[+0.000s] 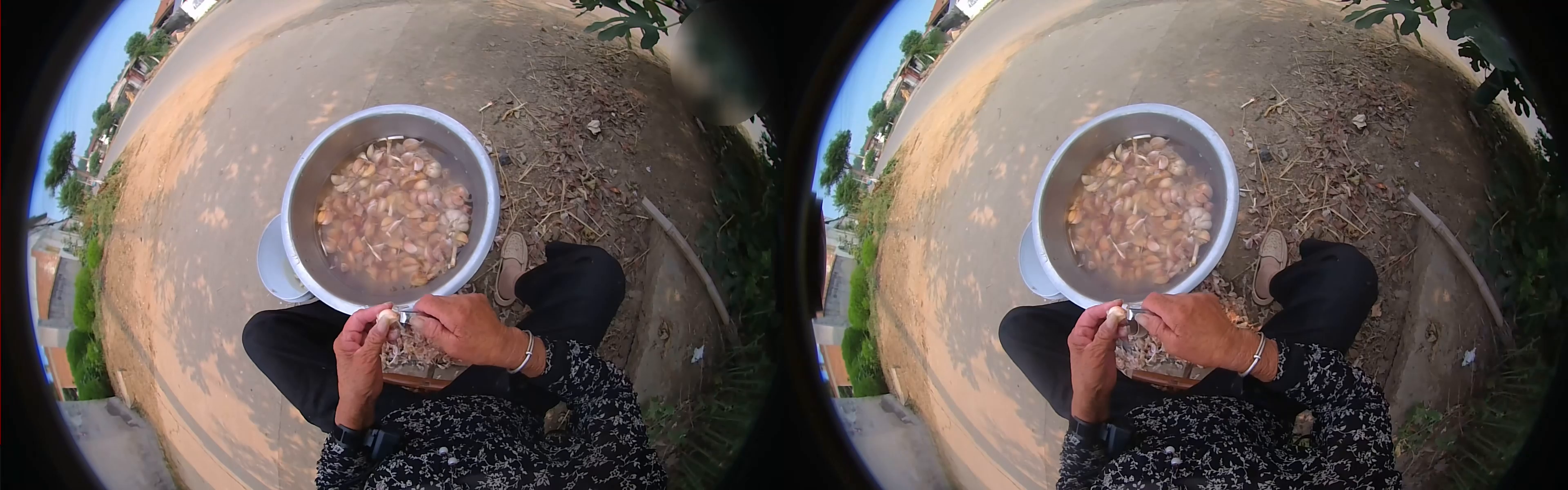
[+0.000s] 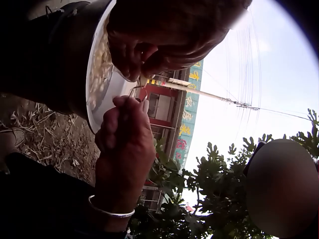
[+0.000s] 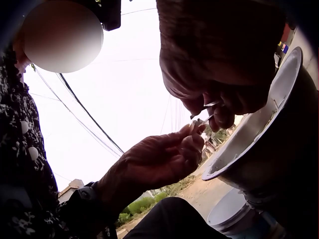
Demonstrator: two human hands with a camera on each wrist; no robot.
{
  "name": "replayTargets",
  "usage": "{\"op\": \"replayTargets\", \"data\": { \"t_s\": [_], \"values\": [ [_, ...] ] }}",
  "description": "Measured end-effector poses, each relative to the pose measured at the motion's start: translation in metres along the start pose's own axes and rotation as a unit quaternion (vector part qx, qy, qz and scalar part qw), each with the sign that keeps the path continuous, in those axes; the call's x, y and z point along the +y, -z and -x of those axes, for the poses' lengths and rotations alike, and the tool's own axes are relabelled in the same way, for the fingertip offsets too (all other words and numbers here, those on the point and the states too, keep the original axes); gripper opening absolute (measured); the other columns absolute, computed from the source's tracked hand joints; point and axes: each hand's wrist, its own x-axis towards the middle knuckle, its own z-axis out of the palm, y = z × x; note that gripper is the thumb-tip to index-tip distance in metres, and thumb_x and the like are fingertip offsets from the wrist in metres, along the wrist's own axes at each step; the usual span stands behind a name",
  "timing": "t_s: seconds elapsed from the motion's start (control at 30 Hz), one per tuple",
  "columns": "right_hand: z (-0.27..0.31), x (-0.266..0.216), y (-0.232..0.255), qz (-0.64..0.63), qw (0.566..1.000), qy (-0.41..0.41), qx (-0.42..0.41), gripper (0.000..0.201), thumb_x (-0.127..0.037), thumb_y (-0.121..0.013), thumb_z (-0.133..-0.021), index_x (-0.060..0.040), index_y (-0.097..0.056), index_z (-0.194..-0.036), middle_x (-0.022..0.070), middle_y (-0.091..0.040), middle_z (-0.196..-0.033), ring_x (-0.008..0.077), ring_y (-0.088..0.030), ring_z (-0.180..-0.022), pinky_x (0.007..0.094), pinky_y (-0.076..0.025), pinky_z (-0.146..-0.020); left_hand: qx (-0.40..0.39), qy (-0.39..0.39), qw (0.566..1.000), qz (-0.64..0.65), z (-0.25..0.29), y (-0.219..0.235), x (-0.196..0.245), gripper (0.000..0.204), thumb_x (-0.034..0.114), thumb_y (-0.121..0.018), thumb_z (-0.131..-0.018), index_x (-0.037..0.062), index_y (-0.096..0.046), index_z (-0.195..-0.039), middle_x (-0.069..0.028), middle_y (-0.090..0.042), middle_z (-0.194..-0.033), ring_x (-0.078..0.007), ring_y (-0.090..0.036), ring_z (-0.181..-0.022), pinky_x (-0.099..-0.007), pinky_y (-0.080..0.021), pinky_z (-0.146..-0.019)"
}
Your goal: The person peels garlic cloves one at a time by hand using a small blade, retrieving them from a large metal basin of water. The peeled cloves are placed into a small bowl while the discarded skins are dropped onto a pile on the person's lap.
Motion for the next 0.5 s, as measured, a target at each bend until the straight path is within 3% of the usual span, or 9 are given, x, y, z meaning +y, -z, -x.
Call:
{"op": "replayTargets", "data": {
  "t_s": [0.27, 0.33, 0.43, 0.5],
  "values": [
    [-0.001, 0.001, 0.002, 0.03, 0.999, 0.003, -0.013, 0.024, -0.027, -0.056, -0.093, -0.0061, -0.051, -0.083, 0.0135, -0.06, -0.069, 0.0349, -0.063, -0.065, 0.0458, -0.048, -0.056, 0.005, -0.057, 0.991, -0.122, 0.004, -0.003, 0.004, 0.024, 0.01, -0.066, -0.091, -0.0013, -0.063, -0.112, -0.002, -0.065, -0.094, -0.0058, -0.057, -0.08, -0.0199, -0.048, -0.073],
    [0.0, 0.0, 0.005, 0.035, 0.999, -0.003, -0.025, 0.024, -0.028, -0.055, -0.093, -0.006, -0.051, -0.084, 0.0136, -0.06, -0.069, 0.035, -0.063, -0.065, 0.046, -0.048, -0.056, 0.026, -0.046, 0.992, -0.113, 0.005, -0.009, 0.006, 0.025, 0.012, -0.067, -0.089, -0.0028, -0.065, -0.11, -0.0019, -0.063, -0.087, -0.0069, -0.056, -0.076, -0.0206, -0.045, -0.071],
    [-0.001, -0.002, 0.007, 0.029, 0.997, -0.034, -0.063, 0.019, -0.025, -0.058, -0.09, -0.0067, -0.059, -0.096, 0.0138, -0.064, -0.078, 0.0344, -0.064, -0.073, 0.0442, -0.049, -0.063, 0.024, -0.039, 0.993, -0.106, 0.004, -0.008, 0.005, 0.025, 0.013, -0.068, -0.089, -0.0027, -0.065, -0.109, -0.0021, -0.063, -0.086, -0.0069, -0.055, -0.075, -0.0203, -0.045, -0.071],
    [0.0, -0.002, 0.006, 0.03, 0.999, 0.002, -0.028, 0.023, -0.027, -0.056, -0.093, -0.0054, -0.054, -0.084, 0.0144, -0.061, -0.069, 0.0345, -0.064, -0.066, 0.0451, -0.049, -0.058, 0.011, -0.028, 0.994, -0.106, 0.004, -0.005, 0.005, 0.025, 0.012, -0.067, -0.09, -0.0025, -0.064, -0.11, -0.0024, -0.064, -0.09, -0.0067, -0.056, -0.076, -0.0202, -0.046, -0.071]
  ]
}}
